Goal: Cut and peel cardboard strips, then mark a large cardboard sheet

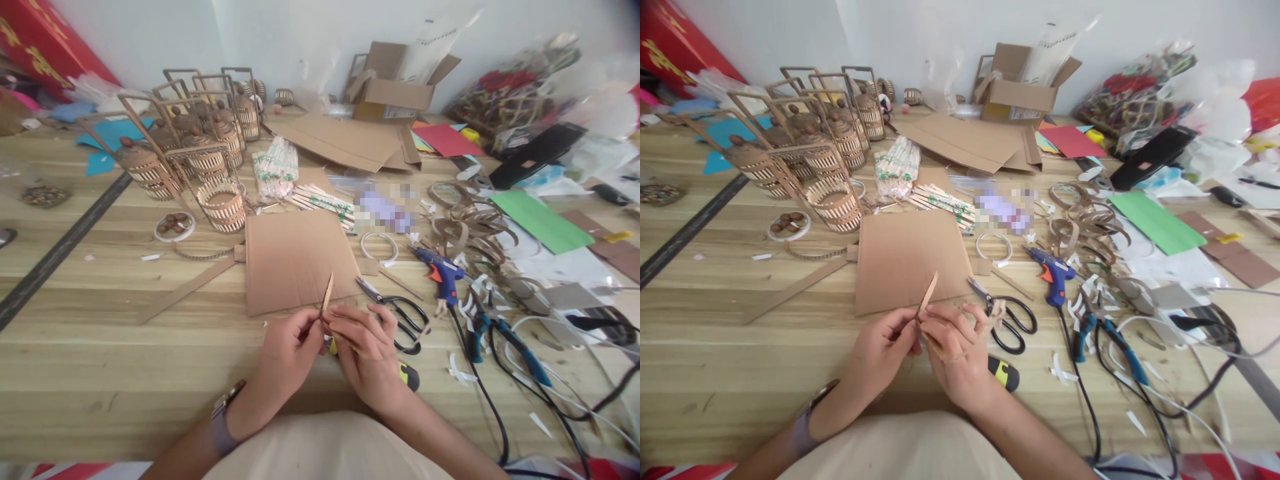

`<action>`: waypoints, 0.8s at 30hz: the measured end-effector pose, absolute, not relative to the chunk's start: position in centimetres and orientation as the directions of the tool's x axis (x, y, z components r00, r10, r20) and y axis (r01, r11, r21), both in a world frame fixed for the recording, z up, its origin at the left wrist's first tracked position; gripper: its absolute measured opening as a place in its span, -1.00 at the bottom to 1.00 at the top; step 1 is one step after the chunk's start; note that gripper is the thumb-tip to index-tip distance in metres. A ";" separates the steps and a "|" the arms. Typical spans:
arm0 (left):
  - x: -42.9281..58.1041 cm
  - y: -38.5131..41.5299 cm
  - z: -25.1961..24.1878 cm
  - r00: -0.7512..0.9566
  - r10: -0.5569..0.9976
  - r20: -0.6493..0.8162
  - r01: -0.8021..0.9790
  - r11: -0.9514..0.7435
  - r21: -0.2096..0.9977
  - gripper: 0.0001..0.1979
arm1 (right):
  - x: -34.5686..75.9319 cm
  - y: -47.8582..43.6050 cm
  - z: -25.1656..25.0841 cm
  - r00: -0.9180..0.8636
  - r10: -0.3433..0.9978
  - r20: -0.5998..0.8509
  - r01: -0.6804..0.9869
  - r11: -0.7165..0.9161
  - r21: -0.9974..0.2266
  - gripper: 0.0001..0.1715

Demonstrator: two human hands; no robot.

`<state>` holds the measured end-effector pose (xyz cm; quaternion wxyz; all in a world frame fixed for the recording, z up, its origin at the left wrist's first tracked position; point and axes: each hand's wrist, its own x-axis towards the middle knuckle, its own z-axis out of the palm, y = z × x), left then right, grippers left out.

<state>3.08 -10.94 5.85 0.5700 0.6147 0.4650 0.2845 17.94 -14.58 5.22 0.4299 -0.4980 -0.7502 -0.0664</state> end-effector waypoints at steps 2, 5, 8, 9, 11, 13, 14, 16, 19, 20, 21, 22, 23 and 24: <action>3.0 -11.0 5.9 0.403 0.900 -0.167 0.256 0.065 0.965 -0.69 | 17.9 -14.6 5.1 -0.128 0.697 0.706 0.788 0.504 -0.355 -0.81; 2.8 -11.0 5.8 0.412 0.901 -0.138 0.277 0.020 0.961 -0.71 | 17.9 -14.6 4.8 -0.077 0.725 0.685 0.771 0.479 -0.420 -0.80; 2.7 -10.9 5.7 0.422 0.897 -0.131 0.291 0.003 0.957 -0.72 | 18.0 -14.6 4.6 -0.019 0.747 0.665 0.768 0.437 -0.468 -0.78; 2.7 -10.9 5.7 0.427 0.893 -0.141 0.282 0.016 0.959 -0.73 | 18.1 -14.6 4.5 -0.006 0.748 0.664 0.769 0.428 -0.475 -0.77; 2.8 -10.9 5.6 0.439 0.882 -0.169 0.252 0.060 0.966 -0.73 | 18.1 -14.5 4.4 0.002 0.746 0.665 0.771 0.423 -0.477 -0.77; 2.9 -10.8 5.6 0.453 0.872 -0.186 0.222 0.092 0.971 -0.72 | 18.1 -14.5 4.4 0.001 0.745 0.667 0.766 0.428 -0.480 -0.78; 2.9 -10.8 5.6 0.458 0.869 -0.188 0.215 0.097 0.972 -0.72 | 18.1 -14.5 4.4 -0.002 0.747 0.665 0.760 0.434 -0.484 -0.79; 2.9 -10.8 5.7 0.460 0.869 -0.183 0.217 0.090 0.972 -0.70 | 18.1 -14.5 4.4 -0.016 0.746 0.666 0.746 0.452 -0.488 -0.81; 2.8 -10.8 5.5 0.441 0.879 -0.181 0.245 0.076 0.967 -0.67 | 18.1 -14.4 4.4 -0.056 0.742 0.669 0.744 0.478 -0.468 -0.88; 2.8 -10.8 5.4 0.435 0.883 -0.179 0.252 0.072 0.965 -0.66 | 18.1 -14.4 4.4 -0.072 0.739 0.670 0.748 0.484 -0.454 -0.89; 2.7 -10.8 5.3 0.430 0.885 -0.176 0.256 0.067 0.964 -0.66 | 18.1 -14.3 4.3 -0.087 0.735 0.672 0.753 0.490 -0.439 -0.88; 2.7 -10.8 5.3 0.429 0.887 -0.171 0.258 0.061 0.964 -0.66 | 18.1 -14.3 4.3 -0.096 0.730 0.677 0.759 0.494 -0.424 -0.86; 2.7 -10.8 5.2 0.432 0.887 -0.164 0.258 0.053 0.965 -0.67 | 18.1 -14.2 4.3 -0.102 0.723 0.683 0.764 0.497 -0.412 -0.85; 2.7 -10.8 5.2 0.435 0.887 -0.155 0.258 0.043 0.965 -0.67 | 18.1 -14.2 4.3 -0.104 0.716 0.690 0.768 0.499 -0.401 -0.84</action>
